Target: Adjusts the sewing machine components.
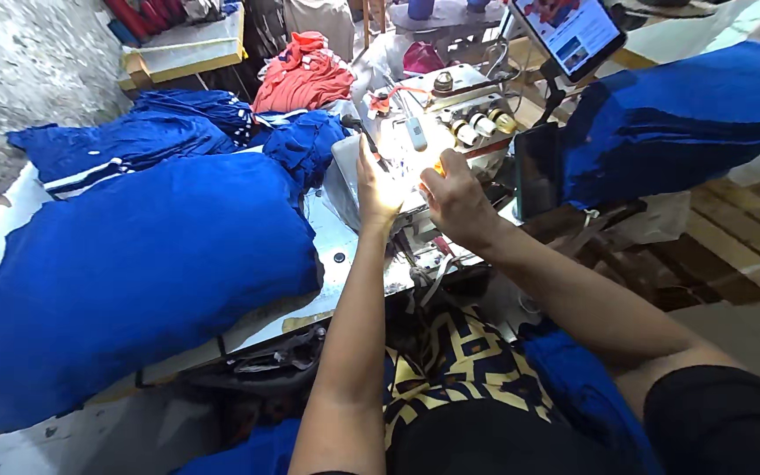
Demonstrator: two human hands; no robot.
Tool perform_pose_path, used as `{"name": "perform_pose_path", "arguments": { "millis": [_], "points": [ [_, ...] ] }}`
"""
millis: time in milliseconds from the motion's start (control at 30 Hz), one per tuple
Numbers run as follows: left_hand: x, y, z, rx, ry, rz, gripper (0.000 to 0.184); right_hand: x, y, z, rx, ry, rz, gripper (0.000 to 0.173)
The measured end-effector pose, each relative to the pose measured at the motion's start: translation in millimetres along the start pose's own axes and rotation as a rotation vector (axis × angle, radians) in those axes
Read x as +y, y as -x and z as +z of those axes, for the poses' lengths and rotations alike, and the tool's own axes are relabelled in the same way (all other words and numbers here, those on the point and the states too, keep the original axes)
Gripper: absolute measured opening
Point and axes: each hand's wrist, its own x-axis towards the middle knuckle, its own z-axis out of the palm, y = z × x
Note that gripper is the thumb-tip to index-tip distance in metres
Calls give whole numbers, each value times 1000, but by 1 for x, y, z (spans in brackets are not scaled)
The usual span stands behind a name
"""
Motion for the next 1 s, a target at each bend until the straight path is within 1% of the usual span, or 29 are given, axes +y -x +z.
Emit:
{"name": "perform_pose_path", "arguments": {
  "millis": [133, 233, 267, 333, 467, 567, 667, 733, 800, 833, 867, 933, 967, 1000],
  "points": [
    [-1, 0, -1, -1, 6, -2, 104, -6, -1, -9, -61, 12, 49, 33],
    [-1, 0, -2, -17, 25, -11, 104, -12, -6, -21, -192, 16, 147, 32],
    [-1, 0, -2, -24, 30, -4, 105, -12, -7, -22, -205, 0, 157, 31],
    [-2, -1, -4, -55, 18, 13, 109, -8, -5, -19, -147, -35, 119, 25],
    [-1, -2, -7, -87, -1, 19, 111, 3, 1, -9, 35, -50, -15, 8],
    [-1, -2, -9, -99, 5, 19, 110, 2, 7, -13, 136, -70, -36, 3],
    [-2, -3, -10, -105, -3, 7, 106, 1, 15, -29, 190, -101, 22, 5],
    [-1, -2, -12, -98, 20, -25, 98, 6, 28, -40, 205, -158, 137, 8],
    [3, -2, -13, -97, 38, -51, 89, 16, 49, -42, 247, -331, 331, 12],
    [5, -3, -14, -107, 43, -76, 86, 19, 61, -38, 286, -501, 483, 12],
    [7, -4, -16, -125, 46, -101, 86, 20, 70, -32, 335, -732, 672, 13],
    [9, -5, -17, -139, 47, -147, 86, 17, 81, -28, 402, -1185, 1106, 16],
    [9, -6, -17, -134, 45, -160, 84, 16, 87, -28, 389, -1320, 1290, 13],
    [8, -5, -15, -107, 39, -168, 82, 14, 95, -26, 367, -1396, 1389, 12]
  ]
}}
